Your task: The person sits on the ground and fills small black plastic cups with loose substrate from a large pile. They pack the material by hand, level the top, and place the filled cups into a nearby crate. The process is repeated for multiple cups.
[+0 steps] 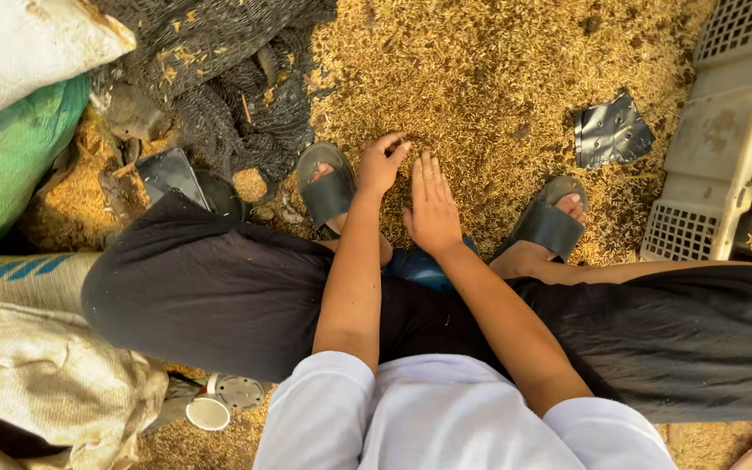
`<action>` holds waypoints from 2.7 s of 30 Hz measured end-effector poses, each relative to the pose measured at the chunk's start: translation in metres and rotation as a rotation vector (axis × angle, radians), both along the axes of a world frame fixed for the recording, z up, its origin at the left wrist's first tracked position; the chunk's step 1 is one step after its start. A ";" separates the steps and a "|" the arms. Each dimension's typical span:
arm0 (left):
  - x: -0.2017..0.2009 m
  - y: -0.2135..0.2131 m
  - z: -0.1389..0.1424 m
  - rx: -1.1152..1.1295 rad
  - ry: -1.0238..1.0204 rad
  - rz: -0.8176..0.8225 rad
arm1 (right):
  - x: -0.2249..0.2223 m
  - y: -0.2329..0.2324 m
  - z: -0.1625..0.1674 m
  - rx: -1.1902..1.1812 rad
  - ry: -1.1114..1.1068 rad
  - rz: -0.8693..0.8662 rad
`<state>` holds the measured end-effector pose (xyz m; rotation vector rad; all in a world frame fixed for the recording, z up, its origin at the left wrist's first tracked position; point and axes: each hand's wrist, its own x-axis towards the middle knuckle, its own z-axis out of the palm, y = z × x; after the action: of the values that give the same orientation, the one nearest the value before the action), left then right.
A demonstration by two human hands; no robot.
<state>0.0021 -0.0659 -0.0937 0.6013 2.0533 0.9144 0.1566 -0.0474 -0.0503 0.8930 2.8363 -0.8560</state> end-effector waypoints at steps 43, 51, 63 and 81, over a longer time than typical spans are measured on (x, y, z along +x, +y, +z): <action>0.009 -0.010 -0.031 -0.124 -0.016 0.073 | -0.004 0.067 -0.018 -0.313 0.115 -0.292; 0.009 -0.005 -0.015 0.093 -0.153 0.123 | -0.014 0.053 -0.019 -0.612 0.002 -0.646; 0.020 0.009 0.002 0.101 0.359 -0.103 | -0.006 0.058 -0.010 -0.564 0.189 -0.708; 0.030 0.105 0.071 0.405 -0.101 -0.268 | 0.093 0.300 0.164 0.062 0.153 -0.644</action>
<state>0.0324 0.0395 -0.0222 0.9977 1.6551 1.1792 0.2498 0.2525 0.1138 1.8781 2.7196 -0.9095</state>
